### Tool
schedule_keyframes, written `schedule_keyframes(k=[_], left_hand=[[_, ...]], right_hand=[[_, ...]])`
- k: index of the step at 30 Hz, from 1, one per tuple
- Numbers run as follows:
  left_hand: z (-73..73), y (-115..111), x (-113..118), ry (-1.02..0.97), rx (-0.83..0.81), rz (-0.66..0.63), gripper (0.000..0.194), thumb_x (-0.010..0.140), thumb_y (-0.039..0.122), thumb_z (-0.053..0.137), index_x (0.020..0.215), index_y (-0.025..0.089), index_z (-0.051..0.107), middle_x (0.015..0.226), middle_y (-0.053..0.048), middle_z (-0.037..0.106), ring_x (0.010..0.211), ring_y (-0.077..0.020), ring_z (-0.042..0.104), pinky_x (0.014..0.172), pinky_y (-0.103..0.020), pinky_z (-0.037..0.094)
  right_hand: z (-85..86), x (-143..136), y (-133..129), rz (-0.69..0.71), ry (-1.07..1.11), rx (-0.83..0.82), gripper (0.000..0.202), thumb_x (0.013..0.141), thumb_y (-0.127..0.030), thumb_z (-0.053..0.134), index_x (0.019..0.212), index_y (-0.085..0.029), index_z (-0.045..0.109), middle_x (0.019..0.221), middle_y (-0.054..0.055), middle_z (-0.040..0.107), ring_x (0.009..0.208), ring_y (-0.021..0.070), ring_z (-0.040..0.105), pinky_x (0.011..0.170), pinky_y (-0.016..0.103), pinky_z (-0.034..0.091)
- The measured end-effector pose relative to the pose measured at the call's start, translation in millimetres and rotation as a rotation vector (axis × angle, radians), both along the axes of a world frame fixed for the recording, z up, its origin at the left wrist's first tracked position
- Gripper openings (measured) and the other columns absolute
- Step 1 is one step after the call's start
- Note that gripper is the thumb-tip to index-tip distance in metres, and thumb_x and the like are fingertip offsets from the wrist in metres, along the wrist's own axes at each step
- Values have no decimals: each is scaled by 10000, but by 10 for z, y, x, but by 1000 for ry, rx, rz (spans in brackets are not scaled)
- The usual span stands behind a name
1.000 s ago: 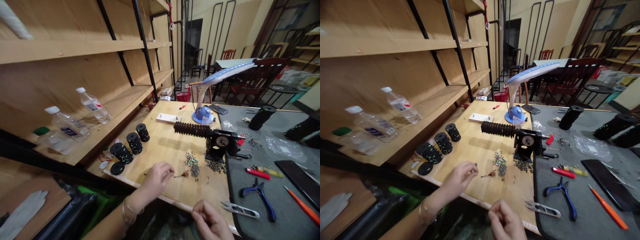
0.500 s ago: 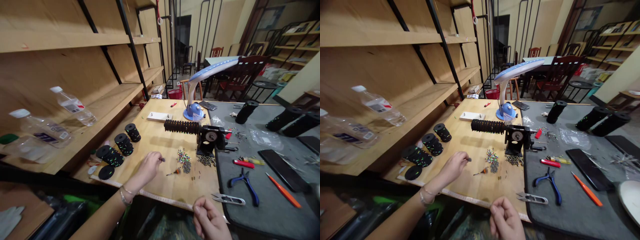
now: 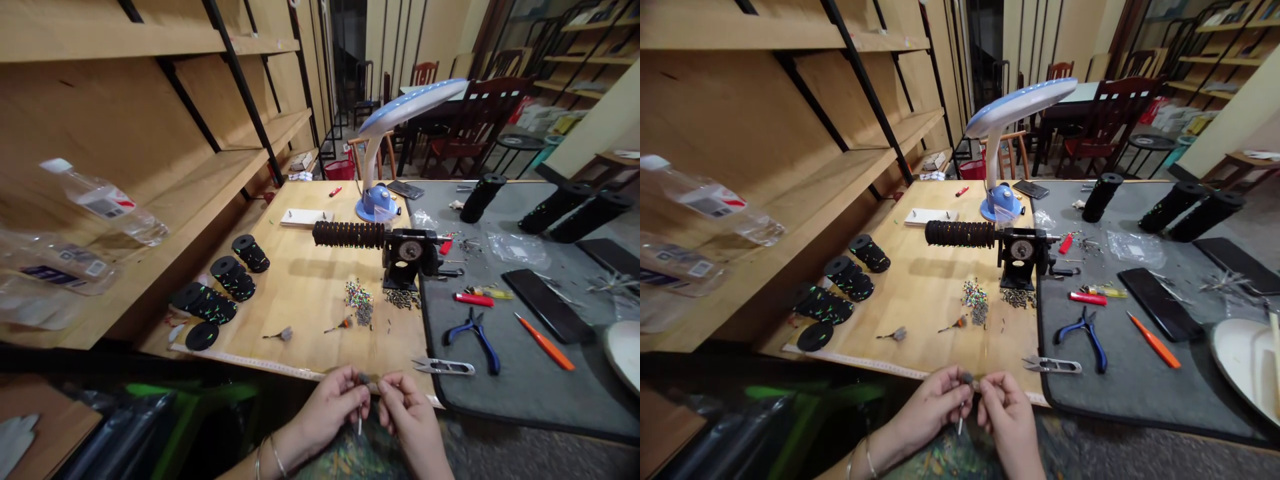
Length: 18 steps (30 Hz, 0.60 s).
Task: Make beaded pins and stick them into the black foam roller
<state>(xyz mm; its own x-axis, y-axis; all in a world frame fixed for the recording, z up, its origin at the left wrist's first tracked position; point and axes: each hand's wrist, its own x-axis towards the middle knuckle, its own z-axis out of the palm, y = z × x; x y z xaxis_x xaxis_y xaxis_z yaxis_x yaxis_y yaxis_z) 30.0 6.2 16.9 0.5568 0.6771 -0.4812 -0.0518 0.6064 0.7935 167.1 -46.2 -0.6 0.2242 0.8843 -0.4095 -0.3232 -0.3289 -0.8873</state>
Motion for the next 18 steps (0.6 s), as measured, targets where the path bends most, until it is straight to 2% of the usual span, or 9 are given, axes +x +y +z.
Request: schedule_keyframes(k=[7, 13, 18], left_hand=[[39, -2, -11, 73, 150, -48, 428, 728, 528, 702, 772, 156, 495, 611, 36, 546, 523, -74, 453, 517, -213, 334], [35, -39, 23, 96, 231, -11, 373, 777, 490, 676, 756, 173, 480, 610, 52, 515, 539, -82, 459, 530, -221, 348], [0, -50, 58, 107, 224, -4, 389, 759, 499, 689, 753, 177, 471, 626, 47, 520, 556, -89, 479, 529, -220, 361]], right_hand=[[75, -42, 33, 31, 22, -11, 539, 602, -682, 730, 690, -168, 593, 410, -50, 541, 344, 70, 412, 367, 175, 301], [70, -66, 33, 11, 0, 26, 502, 619, -645, 742, 679, -164, 608, 421, -35, 555, 379, 94, 461, 393, 193, 323], [42, -62, 33, 12, -7, 41, 488, 641, -641, 729, 670, -175, 585, 402, -49, 528, 374, 100, 459, 406, 202, 345]])
